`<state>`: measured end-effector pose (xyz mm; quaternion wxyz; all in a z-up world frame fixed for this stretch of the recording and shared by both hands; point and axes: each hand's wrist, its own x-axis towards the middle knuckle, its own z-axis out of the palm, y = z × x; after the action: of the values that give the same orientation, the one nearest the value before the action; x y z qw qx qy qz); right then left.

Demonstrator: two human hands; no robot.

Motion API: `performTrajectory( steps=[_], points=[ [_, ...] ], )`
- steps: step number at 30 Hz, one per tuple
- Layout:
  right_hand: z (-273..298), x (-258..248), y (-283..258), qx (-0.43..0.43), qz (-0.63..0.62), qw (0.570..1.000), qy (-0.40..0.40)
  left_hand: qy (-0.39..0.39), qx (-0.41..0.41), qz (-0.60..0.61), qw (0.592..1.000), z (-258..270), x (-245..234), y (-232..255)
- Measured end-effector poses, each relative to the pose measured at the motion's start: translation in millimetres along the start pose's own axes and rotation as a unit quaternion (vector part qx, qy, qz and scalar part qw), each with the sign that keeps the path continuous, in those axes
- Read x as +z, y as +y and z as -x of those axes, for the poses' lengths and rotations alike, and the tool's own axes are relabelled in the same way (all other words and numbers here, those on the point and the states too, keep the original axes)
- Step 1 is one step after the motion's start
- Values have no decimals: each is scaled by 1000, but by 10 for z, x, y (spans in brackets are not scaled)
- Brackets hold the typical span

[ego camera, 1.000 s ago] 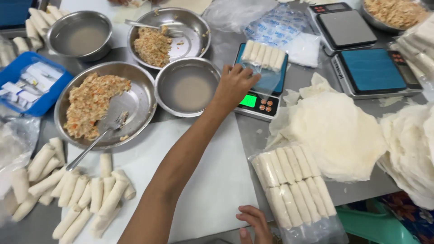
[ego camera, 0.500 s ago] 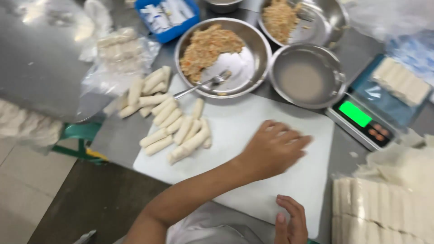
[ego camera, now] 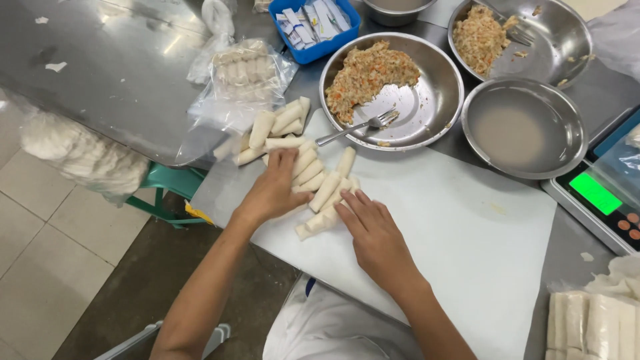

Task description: Packaging spring rolls into plastic bags and weighing them on a digital scale

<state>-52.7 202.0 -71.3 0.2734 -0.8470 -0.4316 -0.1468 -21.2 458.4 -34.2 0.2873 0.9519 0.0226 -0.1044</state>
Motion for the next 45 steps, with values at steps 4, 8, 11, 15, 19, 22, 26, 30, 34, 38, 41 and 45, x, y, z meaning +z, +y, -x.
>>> performTrajectory(
  steps=[4, 8, 11, 15, 19, 22, 26, 30, 34, 38, 41, 45],
  points=[
    [-150, 108, 26, 64, 60, 985, -149, 16, -24, -59, 998, -127, -41, 43],
    [-61, 207, 59, 84, 76, 978, -177, -4, 4, -13, 1000, -236, 3, 19],
    [-7, 236, 107, 81, 86, 980, -159, -51, -7, -16, 999, -183, -129, 186],
    [69, 282, 202, 55, 125, 984, -117, -63, -18, 17, 998, -216, -95, 86],
    [143, 276, 157, 59, 122, 985, -111, -19, 22, 50, 998, -248, 28, -6],
    [135, 267, 67, 41, 135, 986, -85, -21, 10, 94, 995, -211, 85, -38],
    [88, 368, 83, 37, 110, 986, -123, 17, -26, 145, 989, -65, -182, 99],
    [-76, 180, 80, 71, 49, 976, -200, 76, 9, 219, 973, 37, -313, 63],
    [-249, -102, 20, 191, -234, 950, -82, 98, 92, 327, 935, 8, -272, 264],
    [-377, -74, 29, 268, -472, 839, 39, 98, 183, 448, 869, -65, -47, 675],
    [-262, 80, 164, 274, -575, 759, 140, 60, 181, 490, 851, -106, 245, 976],
    [-59, -145, 204, 282, -550, 764, 183, 48, 168, 515, 839, -180, 684, 1292]
  ],
)
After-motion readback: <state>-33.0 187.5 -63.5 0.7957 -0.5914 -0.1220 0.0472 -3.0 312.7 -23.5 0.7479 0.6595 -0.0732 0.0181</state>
